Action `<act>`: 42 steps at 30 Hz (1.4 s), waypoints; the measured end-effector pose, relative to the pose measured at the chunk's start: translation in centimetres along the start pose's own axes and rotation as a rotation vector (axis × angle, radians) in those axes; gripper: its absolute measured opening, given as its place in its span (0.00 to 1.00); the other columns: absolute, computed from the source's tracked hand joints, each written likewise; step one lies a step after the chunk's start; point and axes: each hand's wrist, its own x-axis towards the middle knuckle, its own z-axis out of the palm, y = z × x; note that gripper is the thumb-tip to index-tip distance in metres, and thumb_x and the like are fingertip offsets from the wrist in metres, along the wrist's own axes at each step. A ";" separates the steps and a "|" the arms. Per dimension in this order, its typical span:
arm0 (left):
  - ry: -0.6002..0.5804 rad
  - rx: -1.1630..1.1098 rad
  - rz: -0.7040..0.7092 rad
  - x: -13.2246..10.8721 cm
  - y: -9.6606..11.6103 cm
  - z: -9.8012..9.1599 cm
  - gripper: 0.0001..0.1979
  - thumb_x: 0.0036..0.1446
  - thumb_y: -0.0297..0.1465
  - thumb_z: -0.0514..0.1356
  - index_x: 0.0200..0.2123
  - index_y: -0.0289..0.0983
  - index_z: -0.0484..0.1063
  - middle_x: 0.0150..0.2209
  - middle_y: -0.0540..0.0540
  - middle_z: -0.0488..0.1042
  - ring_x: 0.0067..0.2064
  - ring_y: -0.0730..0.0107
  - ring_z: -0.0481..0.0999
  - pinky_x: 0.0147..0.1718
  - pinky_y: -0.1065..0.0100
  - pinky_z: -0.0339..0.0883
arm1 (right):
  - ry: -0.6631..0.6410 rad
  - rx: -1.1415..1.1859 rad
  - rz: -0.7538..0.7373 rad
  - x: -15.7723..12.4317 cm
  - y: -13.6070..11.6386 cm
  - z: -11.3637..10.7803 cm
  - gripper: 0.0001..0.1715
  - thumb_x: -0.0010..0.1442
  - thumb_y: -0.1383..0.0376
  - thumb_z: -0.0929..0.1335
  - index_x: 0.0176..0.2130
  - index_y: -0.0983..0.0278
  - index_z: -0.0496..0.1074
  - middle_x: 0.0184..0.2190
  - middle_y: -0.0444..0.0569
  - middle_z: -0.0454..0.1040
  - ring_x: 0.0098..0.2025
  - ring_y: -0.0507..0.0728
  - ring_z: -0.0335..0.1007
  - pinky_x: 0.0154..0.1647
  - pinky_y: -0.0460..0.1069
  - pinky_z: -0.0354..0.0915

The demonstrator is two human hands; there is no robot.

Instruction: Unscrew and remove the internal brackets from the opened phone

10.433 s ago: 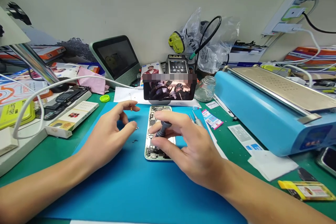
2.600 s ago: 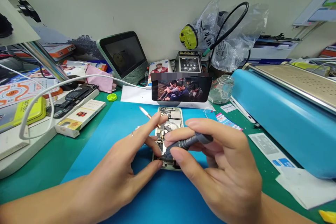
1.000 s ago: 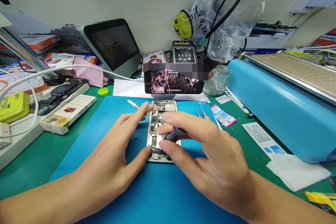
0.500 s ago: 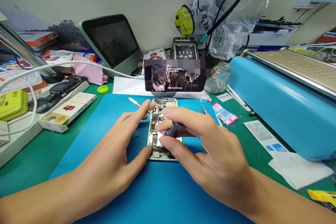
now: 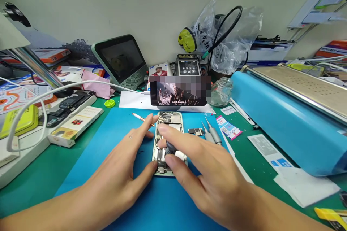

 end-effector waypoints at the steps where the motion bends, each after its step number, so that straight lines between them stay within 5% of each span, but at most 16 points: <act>1: -0.003 0.001 0.003 0.0 0.0 0.0 0.46 0.69 0.28 0.57 0.78 0.54 0.30 0.74 0.41 0.59 0.71 0.42 0.63 0.65 0.32 0.64 | 0.000 0.004 -0.008 0.1 0.0 0.0 0.45 0.68 0.75 0.69 0.74 0.48 0.57 0.60 0.39 0.79 0.56 0.54 0.82 0.62 0.46 0.77; 11: -0.013 -0.004 0.015 0.3 0.2 -0.4 0.43 0.70 0.27 0.55 0.78 0.51 0.32 0.69 0.43 0.65 0.67 0.51 0.67 0.64 0.44 0.68 | 0.007 0.037 -0.001 0.7 0.1 -0.2 0.39 0.67 0.75 0.68 0.71 0.51 0.63 0.59 0.42 0.80 0.56 0.52 0.80 0.62 0.45 0.74; 18: 0.003 0.054 0.031 0.2 0.1 -0.3 0.43 0.70 0.28 0.56 0.78 0.47 0.34 0.73 0.39 0.61 0.72 0.46 0.63 0.67 0.39 0.64 | 0.078 0.163 0.086 0.2 -0.5 0.5 0.39 0.66 0.79 0.69 0.68 0.50 0.67 0.54 0.39 0.80 0.50 0.47 0.79 0.56 0.40 0.76; 28: -0.008 -0.075 0.061 0.5 0.6 -0.7 0.41 0.70 0.25 0.55 0.78 0.47 0.37 0.77 0.46 0.54 0.75 0.56 0.57 0.74 0.46 0.54 | 0.224 0.204 0.223 0.2 -0.9 0.7 0.32 0.67 0.75 0.71 0.63 0.48 0.73 0.54 0.42 0.81 0.47 0.52 0.81 0.47 0.46 0.82; 35: -0.052 -0.296 0.100 0.5 0.8 -0.9 0.46 0.69 0.22 0.60 0.77 0.54 0.37 0.74 0.50 0.60 0.60 0.66 0.74 0.64 0.62 0.68 | 0.317 0.392 0.340 1.0 -0.9 0.6 0.21 0.70 0.70 0.70 0.58 0.51 0.75 0.42 0.42 0.81 0.44 0.51 0.80 0.44 0.44 0.80; 42: -0.054 -0.348 0.112 0.7 0.8 -0.9 0.45 0.69 0.19 0.59 0.77 0.53 0.41 0.74 0.50 0.60 0.52 0.71 0.76 0.60 0.67 0.68 | 0.313 0.548 0.470 1.1 -0.6 0.9 0.17 0.70 0.63 0.71 0.57 0.49 0.75 0.41 0.43 0.81 0.46 0.54 0.80 0.47 0.47 0.82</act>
